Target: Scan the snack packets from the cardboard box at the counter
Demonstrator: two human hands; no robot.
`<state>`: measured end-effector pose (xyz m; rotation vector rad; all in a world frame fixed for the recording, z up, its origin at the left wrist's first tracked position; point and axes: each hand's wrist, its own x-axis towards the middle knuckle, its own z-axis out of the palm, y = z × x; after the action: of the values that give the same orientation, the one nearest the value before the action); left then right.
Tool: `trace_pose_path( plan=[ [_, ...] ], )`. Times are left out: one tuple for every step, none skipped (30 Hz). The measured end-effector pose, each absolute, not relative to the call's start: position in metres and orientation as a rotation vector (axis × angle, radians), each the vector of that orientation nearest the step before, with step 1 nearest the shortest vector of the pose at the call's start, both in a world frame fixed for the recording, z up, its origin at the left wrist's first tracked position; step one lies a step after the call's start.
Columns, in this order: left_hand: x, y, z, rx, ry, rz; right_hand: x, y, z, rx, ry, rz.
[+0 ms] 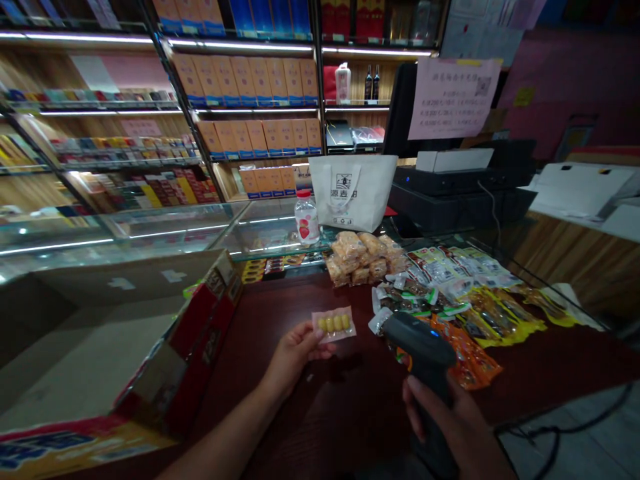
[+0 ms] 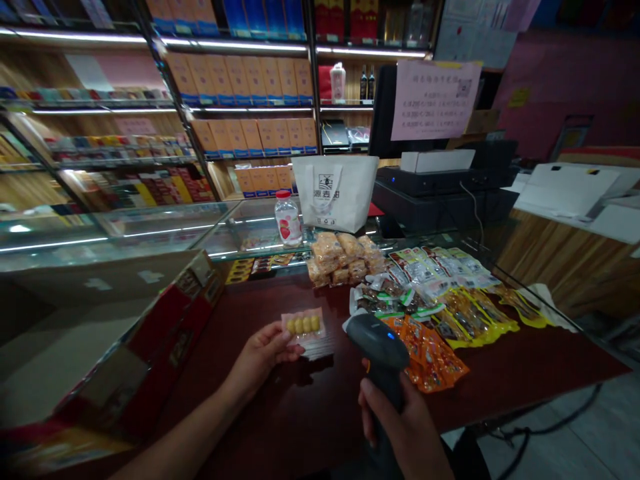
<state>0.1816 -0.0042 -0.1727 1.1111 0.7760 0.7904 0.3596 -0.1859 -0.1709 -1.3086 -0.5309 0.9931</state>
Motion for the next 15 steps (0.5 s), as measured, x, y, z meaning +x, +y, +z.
trace_pose_path(
  plan=[
    [0.18,-0.005,-0.173,1.152,0.754,0.811,0.356,-0.18,-0.169,-1.31,-0.528,1.001],
    [0.179,-0.006,-0.173,1.209,0.732,0.838,0.353,-0.175,-0.167,-1.311,-0.521,1.006],
    [0.177,-0.007,-0.173,1.283,0.709,0.865,0.35,-0.169,-0.165,-1.307,-0.508,1.004],
    [0.176,-0.009,-0.173,1.368,0.686,0.894,0.348,-0.163,-0.164,-1.298,-0.493,0.998],
    [0.175,-0.011,-0.173,1.462,0.659,0.926,0.346,-0.157,-0.163,-1.288,-0.484,0.989],
    [0.174,-0.013,-0.174,1.559,0.622,0.956,0.343,-0.153,-0.162,-1.278,-0.481,0.979],
    [0.174,-0.015,-0.174,1.66,0.57,0.979,0.342,-0.148,-0.162,-1.274,-0.484,0.973],
    [0.173,-0.017,-0.174,1.758,0.504,0.992,0.34,-0.145,-0.163,-1.278,-0.488,0.976],
    [0.173,-0.019,-0.174,1.842,0.432,0.997,0.338,-0.142,-0.164,-1.291,-0.487,0.982],
    [0.173,-0.021,-0.174,1.911,0.362,0.994,0.337,-0.14,-0.166,-1.305,-0.479,0.986],
    [0.173,-0.022,-0.173,1.965,0.303,0.983,0.336,-0.139,-0.168,-1.319,-0.46,0.988],
    [0.174,-0.024,-0.173,2.004,0.261,0.973,0.335,-0.139,-0.17,-1.332,-0.438,0.991],
    [0.174,-0.025,-0.172,2.028,0.239,0.959,0.335,-0.139,-0.172,-1.343,-0.419,0.99],
    [0.174,-0.026,-0.172,2.039,0.232,0.944,0.335,-0.139,-0.175,-1.351,-0.401,0.987],
    [0.174,-0.027,-0.171,2.038,0.237,0.928,0.335,-0.139,-0.177,-1.356,-0.383,0.982]
  ],
)
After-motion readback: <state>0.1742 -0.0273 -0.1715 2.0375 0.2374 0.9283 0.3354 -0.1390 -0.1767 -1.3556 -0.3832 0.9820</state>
